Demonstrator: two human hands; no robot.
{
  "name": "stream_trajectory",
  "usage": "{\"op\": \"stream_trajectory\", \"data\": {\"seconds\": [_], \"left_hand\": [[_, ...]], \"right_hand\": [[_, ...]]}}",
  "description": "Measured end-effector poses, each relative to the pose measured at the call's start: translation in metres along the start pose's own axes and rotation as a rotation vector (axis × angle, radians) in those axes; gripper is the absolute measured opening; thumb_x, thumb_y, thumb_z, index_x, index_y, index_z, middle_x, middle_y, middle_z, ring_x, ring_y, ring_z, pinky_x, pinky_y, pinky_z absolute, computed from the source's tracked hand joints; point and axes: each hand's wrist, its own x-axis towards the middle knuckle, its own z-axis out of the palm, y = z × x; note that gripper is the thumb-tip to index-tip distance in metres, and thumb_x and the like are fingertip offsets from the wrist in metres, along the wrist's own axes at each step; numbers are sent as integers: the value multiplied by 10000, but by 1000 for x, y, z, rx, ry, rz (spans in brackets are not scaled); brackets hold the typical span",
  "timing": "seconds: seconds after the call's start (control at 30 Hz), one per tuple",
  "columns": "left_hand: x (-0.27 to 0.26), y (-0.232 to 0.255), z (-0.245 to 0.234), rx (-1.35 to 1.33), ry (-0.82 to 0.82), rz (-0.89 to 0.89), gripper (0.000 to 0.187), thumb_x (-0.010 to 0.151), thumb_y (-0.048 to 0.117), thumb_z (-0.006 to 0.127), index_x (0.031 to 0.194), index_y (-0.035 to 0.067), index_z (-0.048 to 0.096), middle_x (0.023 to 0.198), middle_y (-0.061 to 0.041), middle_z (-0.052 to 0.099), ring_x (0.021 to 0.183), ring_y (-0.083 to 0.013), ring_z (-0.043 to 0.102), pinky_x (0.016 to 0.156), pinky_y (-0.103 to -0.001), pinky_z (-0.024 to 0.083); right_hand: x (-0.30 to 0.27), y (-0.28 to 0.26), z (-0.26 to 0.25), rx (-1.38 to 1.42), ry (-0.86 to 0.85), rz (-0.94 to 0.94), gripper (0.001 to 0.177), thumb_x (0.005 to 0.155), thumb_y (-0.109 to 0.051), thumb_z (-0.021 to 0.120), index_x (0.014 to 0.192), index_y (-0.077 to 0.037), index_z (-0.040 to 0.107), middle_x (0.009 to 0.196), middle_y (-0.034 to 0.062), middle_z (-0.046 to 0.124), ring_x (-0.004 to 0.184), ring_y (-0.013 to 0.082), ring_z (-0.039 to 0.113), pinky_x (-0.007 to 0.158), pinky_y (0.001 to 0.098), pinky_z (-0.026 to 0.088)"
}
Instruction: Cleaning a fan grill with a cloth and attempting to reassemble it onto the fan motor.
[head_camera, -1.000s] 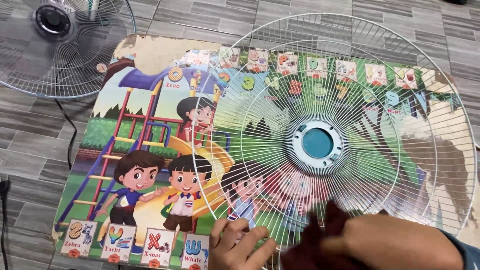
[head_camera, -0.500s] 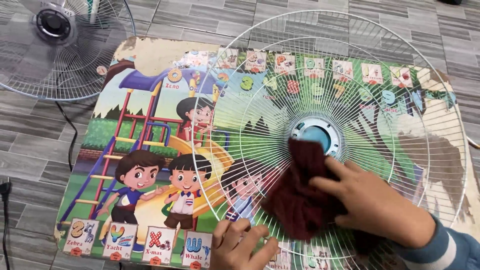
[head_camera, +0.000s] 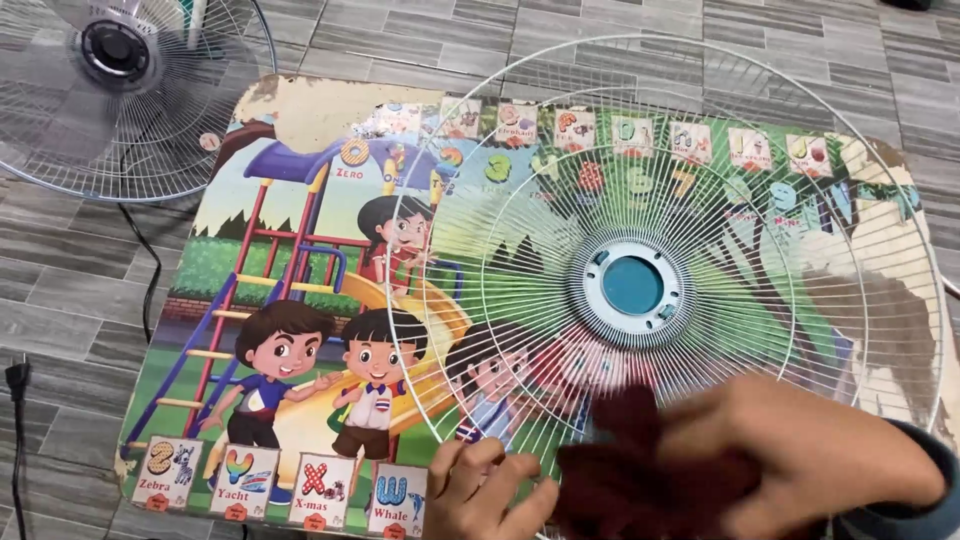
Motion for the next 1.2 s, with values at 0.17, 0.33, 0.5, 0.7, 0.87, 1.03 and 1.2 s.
{"op": "stream_trajectory", "data": {"seconds": [0.17, 0.33, 0.5, 0.7, 0.87, 1.03, 1.2], "left_hand": [[4, 0, -4, 50, 37, 77, 104, 834, 338, 777, 847, 249, 724, 899, 76, 645, 909, -145, 511, 886, -353, 374], [-2, -1, -1, 15, -10, 45, 92, 861, 288, 811, 820, 234, 748, 894, 77, 677, 905, -146, 508, 876, -364, 357], [-3, -2, -2, -11, -14, 34, 102, 885, 323, 786, 834, 236, 775, 895, 79, 695, 898, -138, 522, 892, -359, 349], [0, 2, -6, 44, -17, 39, 58, 911, 250, 739, 853, 255, 736, 903, 108, 692, 919, -116, 519, 886, -337, 327], [-1, 3, -3, 57, -22, 29, 126, 949, 275, 747, 826, 263, 722, 876, 112, 713, 918, -110, 506, 878, -339, 297], [0, -3, -3, 5, 15, 70, 73, 900, 279, 733, 908, 221, 775, 928, 61, 708, 908, -135, 539, 917, -383, 340], [1, 4, -5, -19, -31, 20, 109, 909, 325, 783, 849, 242, 747, 890, 81, 702, 925, -130, 512, 915, -366, 329]], "right_hand": [[19, 18, 17, -361, 721, 155, 689, 311, -214, 964, 983, -183, 814, 1529, 151, 417, 1308, 366, 484, 1051, 512, 481], [36, 25, 37, -608, 221, 170, 403, 458, -443, 975, 787, -234, 874, 1484, 33, 470, 1201, 284, 471, 937, 526, 387], [29, 5, 34, -343, -96, 169, 333, 632, -409, 885, 848, -155, 871, 1524, 51, 434, 1122, 345, 503, 907, 506, 484], [26, -3, 20, 85, -368, -204, 410, 798, -355, 552, 732, 35, 658, 1351, 258, 634, 750, 423, 662, 691, 451, 571], [20, -16, 1, 298, -419, -344, 465, 860, -402, 539, 685, 27, 582, 919, 184, 617, 614, 350, 466, 571, 432, 411], [-11, -10, -6, 93, 76, -108, 366, 746, -484, 763, 662, -128, 751, 1076, -36, 776, 646, 152, 738, 526, 260, 564], [-6, 13, 11, -393, 462, 268, 671, 522, -570, 863, 1085, -282, 640, 1162, -69, 666, 852, 189, 757, 704, 375, 646]]}}
